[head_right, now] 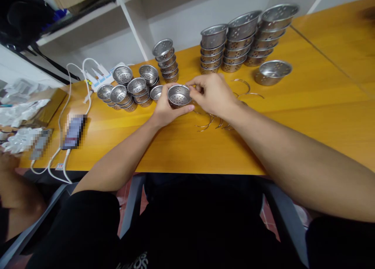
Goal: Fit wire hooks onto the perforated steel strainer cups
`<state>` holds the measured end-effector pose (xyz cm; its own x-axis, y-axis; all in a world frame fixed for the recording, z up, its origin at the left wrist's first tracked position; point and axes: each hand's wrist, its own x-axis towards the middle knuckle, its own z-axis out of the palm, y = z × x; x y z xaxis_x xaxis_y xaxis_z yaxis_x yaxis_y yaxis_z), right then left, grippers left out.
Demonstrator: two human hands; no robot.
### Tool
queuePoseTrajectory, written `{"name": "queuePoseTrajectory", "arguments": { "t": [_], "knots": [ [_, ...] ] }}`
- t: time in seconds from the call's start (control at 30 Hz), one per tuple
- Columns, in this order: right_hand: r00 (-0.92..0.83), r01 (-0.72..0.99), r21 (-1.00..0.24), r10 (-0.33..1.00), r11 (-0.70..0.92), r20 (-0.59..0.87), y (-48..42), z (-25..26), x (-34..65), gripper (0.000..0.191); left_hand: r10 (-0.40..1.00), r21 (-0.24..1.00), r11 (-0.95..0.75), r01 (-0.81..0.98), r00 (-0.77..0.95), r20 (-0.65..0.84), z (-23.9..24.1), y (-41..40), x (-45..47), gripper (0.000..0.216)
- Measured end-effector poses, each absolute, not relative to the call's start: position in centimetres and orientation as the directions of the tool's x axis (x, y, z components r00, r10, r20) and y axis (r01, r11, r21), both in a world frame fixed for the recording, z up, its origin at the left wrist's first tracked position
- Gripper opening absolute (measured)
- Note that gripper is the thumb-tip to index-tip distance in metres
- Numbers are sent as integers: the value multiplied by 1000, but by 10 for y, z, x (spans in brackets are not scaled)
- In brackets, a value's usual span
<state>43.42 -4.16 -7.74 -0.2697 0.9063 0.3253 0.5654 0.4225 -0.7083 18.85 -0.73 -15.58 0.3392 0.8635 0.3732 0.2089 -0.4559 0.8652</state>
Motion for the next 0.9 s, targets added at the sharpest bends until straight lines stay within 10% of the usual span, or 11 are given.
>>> {"name": "queuePoseTrajectory", "arguments": {
  "t": [0.9],
  "knots": [
    [-450, 173, -922, 861, 346, 239, -48, -56, 432, 79, 798, 841, -527, 120, 408, 443, -175, 3, 190, 100]
  ]
}}
